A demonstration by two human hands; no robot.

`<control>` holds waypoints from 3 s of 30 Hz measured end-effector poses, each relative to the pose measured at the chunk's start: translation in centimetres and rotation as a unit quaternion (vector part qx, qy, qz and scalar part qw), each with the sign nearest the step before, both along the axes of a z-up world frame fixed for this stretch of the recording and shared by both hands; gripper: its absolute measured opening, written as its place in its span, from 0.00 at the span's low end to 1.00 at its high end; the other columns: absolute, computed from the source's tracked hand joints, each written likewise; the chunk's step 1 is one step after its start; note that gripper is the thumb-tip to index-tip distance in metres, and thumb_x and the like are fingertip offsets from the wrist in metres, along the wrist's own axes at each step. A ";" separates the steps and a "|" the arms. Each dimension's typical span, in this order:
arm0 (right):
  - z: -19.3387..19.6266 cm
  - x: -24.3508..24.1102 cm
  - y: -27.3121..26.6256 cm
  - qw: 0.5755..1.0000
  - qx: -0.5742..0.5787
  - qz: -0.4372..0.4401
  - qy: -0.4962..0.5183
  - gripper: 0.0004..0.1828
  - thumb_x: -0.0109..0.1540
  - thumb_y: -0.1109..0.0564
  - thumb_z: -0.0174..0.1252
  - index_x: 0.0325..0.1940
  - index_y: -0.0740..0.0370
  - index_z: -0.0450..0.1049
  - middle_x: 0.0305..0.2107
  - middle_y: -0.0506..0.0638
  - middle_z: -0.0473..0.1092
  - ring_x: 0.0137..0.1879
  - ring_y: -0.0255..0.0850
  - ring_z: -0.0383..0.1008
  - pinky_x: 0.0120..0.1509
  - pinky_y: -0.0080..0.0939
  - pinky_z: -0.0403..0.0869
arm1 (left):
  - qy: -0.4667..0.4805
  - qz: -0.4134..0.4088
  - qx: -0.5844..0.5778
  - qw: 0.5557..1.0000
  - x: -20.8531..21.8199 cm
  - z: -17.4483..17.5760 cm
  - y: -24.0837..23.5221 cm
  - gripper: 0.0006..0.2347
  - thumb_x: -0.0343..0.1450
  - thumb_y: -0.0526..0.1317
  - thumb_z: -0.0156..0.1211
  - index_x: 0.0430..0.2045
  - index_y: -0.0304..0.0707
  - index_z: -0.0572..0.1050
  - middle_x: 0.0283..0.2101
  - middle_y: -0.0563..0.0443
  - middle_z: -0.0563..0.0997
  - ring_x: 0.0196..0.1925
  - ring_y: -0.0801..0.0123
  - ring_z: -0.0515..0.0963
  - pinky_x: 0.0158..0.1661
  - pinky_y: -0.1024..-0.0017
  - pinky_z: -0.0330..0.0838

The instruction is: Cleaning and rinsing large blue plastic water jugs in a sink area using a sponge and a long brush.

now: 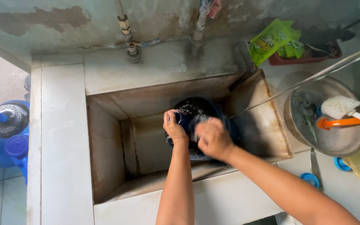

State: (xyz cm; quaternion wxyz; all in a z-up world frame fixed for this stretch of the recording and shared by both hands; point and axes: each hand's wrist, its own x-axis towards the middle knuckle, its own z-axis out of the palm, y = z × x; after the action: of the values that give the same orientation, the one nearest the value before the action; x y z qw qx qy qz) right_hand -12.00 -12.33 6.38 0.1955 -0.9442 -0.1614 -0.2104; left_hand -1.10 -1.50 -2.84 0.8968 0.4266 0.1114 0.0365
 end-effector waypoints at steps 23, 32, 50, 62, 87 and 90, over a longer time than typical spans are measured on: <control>-2.3 3.2 -3.5 0.945 0.281 -0.112 0.127 0.24 0.62 0.59 0.64 0.61 0.68 0.70 0.52 0.57 0.76 0.57 0.48 0.79 0.63 0.43 0.74 | 0.082 0.008 0.058 0.995 2.1 -1.3 1.9 0.20 0.56 0.28 0.77 0.38 0.38 0.74 0.35 0.52 0.81 0.39 0.71 0.79 0.44 0.71 0.76; -7.2 11.1 -11.5 0.940 0.177 -0.218 0.194 0.19 0.63 0.53 0.65 0.53 0.68 0.76 0.51 0.61 0.75 0.58 0.52 0.77 0.63 0.45 0.73 | 0.008 -0.192 0.053 0.980 1.1 3.0 2.8 0.18 0.55 0.28 0.76 0.34 0.37 0.74 0.35 0.52 0.81 0.40 0.72 0.80 0.44 0.74 0.76; -2.2 3.9 -4.2 0.975 0.180 -0.052 0.117 0.14 0.63 0.60 0.61 0.52 0.64 0.77 0.53 0.61 0.74 0.59 0.53 0.76 0.63 0.45 0.74 | 0.063 -0.032 0.059 0.996 1.9 -0.5 3.6 0.18 0.57 0.29 0.77 0.36 0.39 0.74 0.36 0.54 0.80 0.39 0.71 0.78 0.44 0.71 0.76; -9.6 6.4 -0.9 0.918 0.172 -0.309 0.182 0.22 0.61 0.39 0.63 0.49 0.57 0.78 0.41 0.61 0.77 0.47 0.59 0.77 0.50 0.54 0.74 | 0.181 0.067 0.061 0.979 5.3 -9.1 8.9 0.22 0.57 0.34 0.80 0.42 0.36 0.74 0.37 0.53 0.81 0.37 0.68 0.79 0.41 0.69 0.75; -12.8 5.7 -2.9 0.948 0.038 -0.204 0.240 0.25 0.66 0.40 0.59 0.56 0.62 0.76 0.52 0.63 0.74 0.55 0.61 0.77 0.57 0.55 0.76 | 0.324 0.123 -0.051 0.937 6.6 -13.2 21.0 0.18 0.56 0.37 0.80 0.36 0.40 0.78 0.41 0.51 0.82 0.43 0.62 0.81 0.48 0.64 0.77; -5.7 1.3 3.5 0.994 -0.037 0.083 0.066 0.36 0.59 0.45 0.63 0.66 0.66 0.68 0.64 0.65 0.64 0.65 0.67 0.72 0.67 0.65 0.68 | 0.427 0.216 0.076 0.875 6.3 -13.3 20.3 0.18 0.58 0.36 0.79 0.37 0.36 0.78 0.39 0.54 0.82 0.42 0.65 0.82 0.47 0.67 0.77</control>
State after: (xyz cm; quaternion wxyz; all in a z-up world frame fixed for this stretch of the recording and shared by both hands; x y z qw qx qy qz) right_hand -10.71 -8.82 0.64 0.1877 -0.9459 -0.2337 -0.1243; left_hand 5.24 18.81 -16.10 0.6968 0.4325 0.5698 0.0519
